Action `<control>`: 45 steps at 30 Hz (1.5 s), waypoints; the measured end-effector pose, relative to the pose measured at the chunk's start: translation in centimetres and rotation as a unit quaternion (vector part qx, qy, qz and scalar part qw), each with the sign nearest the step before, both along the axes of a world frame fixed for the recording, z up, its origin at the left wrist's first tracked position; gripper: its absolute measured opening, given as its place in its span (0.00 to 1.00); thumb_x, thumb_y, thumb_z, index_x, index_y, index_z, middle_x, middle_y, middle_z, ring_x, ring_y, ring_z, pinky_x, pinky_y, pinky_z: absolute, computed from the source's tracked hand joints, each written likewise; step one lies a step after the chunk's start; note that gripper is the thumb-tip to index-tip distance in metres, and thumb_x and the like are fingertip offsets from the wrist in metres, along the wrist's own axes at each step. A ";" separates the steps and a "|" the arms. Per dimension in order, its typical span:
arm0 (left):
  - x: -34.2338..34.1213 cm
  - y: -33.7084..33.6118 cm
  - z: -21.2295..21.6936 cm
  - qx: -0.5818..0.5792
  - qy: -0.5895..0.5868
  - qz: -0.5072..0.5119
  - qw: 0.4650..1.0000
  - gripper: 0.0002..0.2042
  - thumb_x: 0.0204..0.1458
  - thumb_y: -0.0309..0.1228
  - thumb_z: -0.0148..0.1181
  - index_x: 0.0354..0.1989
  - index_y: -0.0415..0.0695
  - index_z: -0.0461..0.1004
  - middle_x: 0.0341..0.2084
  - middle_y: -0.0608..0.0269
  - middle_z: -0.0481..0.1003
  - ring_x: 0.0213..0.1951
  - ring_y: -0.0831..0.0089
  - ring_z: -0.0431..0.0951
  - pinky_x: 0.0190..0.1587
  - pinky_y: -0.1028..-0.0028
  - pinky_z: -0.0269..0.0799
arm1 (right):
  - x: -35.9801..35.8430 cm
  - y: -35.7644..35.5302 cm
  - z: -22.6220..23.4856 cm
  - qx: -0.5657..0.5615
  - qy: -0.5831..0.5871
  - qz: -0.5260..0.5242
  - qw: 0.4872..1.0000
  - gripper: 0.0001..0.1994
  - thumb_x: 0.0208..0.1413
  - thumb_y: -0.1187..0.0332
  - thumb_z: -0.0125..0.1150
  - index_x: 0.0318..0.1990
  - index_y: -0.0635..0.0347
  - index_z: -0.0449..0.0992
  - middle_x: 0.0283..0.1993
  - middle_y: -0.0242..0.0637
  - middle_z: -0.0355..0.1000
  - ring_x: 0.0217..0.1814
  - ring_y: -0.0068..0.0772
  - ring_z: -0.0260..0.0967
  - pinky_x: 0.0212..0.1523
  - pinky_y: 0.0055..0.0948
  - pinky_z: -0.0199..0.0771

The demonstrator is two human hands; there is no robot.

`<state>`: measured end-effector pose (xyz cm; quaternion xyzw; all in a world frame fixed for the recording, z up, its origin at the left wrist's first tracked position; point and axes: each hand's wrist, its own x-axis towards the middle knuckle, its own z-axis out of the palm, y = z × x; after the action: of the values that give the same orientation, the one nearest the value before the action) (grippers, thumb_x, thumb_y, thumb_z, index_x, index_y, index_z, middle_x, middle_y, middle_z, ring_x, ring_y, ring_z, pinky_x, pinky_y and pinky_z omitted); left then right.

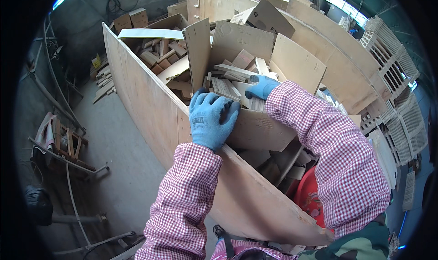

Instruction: The person arranges thin wooden slats on a workbench and uses a red pneumatic nail gun to fasten them together. They repeatedly pick up slats, align them, and nail them in place, occasionally moving to retrieve more pieces from nearby stacks or boxes.

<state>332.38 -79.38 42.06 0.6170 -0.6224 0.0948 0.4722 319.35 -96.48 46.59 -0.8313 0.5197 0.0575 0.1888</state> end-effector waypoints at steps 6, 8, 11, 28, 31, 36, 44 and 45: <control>0.8 0.3 0.1 0.012 -0.012 0.025 1.000 0.08 0.49 0.35 0.61 0.32 0.44 0.76 0.31 0.59 0.73 0.44 0.58 0.71 0.64 0.58 0.54 | -1.6 4.5 9.9 -0.072 -0.057 -0.008 0.996 0.19 0.39 0.62 0.65 0.43 0.54 0.79 0.52 0.43 0.72 0.49 0.36 0.70 0.52 0.31 0.68; -0.3 -0.7 -0.1 -0.010 -0.004 0.003 1.000 0.07 0.47 0.35 0.60 0.31 0.47 0.76 0.31 0.62 0.73 0.43 0.62 0.72 0.65 0.58 0.51 | -6.1 2.9 13.6 -0.090 -0.138 0.023 0.986 0.19 0.43 0.63 0.65 0.44 0.60 0.78 0.58 0.41 0.68 0.49 0.31 0.70 0.51 0.26 0.69; 1.4 -1.7 -2.2 -0.017 -0.054 0.021 0.998 0.07 0.47 0.35 0.60 0.33 0.48 0.75 0.33 0.62 0.74 0.45 0.62 0.72 0.66 0.58 0.48 | -12.9 10.6 18.6 -0.062 -0.354 -0.056 0.931 0.13 0.47 0.57 0.62 0.35 0.55 0.79 0.36 0.31 0.74 0.33 0.23 0.70 0.35 0.26 0.74; -13.8 5.1 -2.0 0.079 0.072 -0.323 0.940 0.21 0.55 0.31 0.57 0.56 0.35 0.66 0.54 0.49 0.69 0.55 0.63 0.69 0.57 0.68 0.63 | -61.2 56.4 0.1 -0.370 -0.767 -0.337 0.402 0.45 0.48 0.80 0.58 0.70 0.41 0.39 0.65 0.41 0.54 0.63 0.43 0.61 0.50 0.40 0.77; -15.5 5.0 -4.7 0.258 0.033 -0.359 0.896 0.16 0.58 0.29 0.53 0.52 0.35 0.69 0.49 0.55 0.73 0.49 0.70 0.72 0.53 0.73 0.66 | -64.1 60.9 -2.8 -0.455 -0.696 -0.425 0.359 0.49 0.45 0.83 0.60 0.70 0.41 0.37 0.66 0.42 0.54 0.62 0.41 0.61 0.52 0.35 0.75; -16.0 5.5 -4.5 0.328 -0.006 -0.314 0.891 0.12 0.59 0.26 0.52 0.49 0.32 0.70 0.39 0.54 0.75 0.40 0.67 0.76 0.45 0.71 0.74 | -66.4 65.3 -5.5 -0.561 -0.625 -0.435 0.324 0.52 0.41 0.88 0.59 0.71 0.42 0.35 0.67 0.48 0.50 0.64 0.40 0.58 0.57 0.32 0.69; -16.1 3.9 -4.9 0.326 -0.001 -0.296 0.898 0.12 0.59 0.30 0.52 0.46 0.33 0.71 0.36 0.54 0.75 0.38 0.67 0.76 0.43 0.71 0.75 | -67.8 67.5 -8.8 -0.564 -0.724 -0.357 0.172 0.51 0.43 0.87 0.55 0.70 0.36 0.35 0.70 0.42 0.36 0.70 0.44 0.48 0.59 0.42 0.68; -15.7 3.6 -5.1 0.318 0.006 -0.305 0.898 0.12 0.59 0.30 0.52 0.46 0.33 0.71 0.37 0.54 0.75 0.38 0.67 0.76 0.43 0.71 0.75 | -67.7 67.2 -9.1 -0.578 -0.714 -0.356 0.171 0.49 0.45 0.85 0.55 0.70 0.36 0.35 0.71 0.40 0.39 0.70 0.45 0.49 0.60 0.46 0.67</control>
<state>316.71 -75.80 36.94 0.5148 -0.7740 -0.2608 0.2605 251.65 -29.24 37.49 -0.1073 0.2827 -0.9515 -0.0566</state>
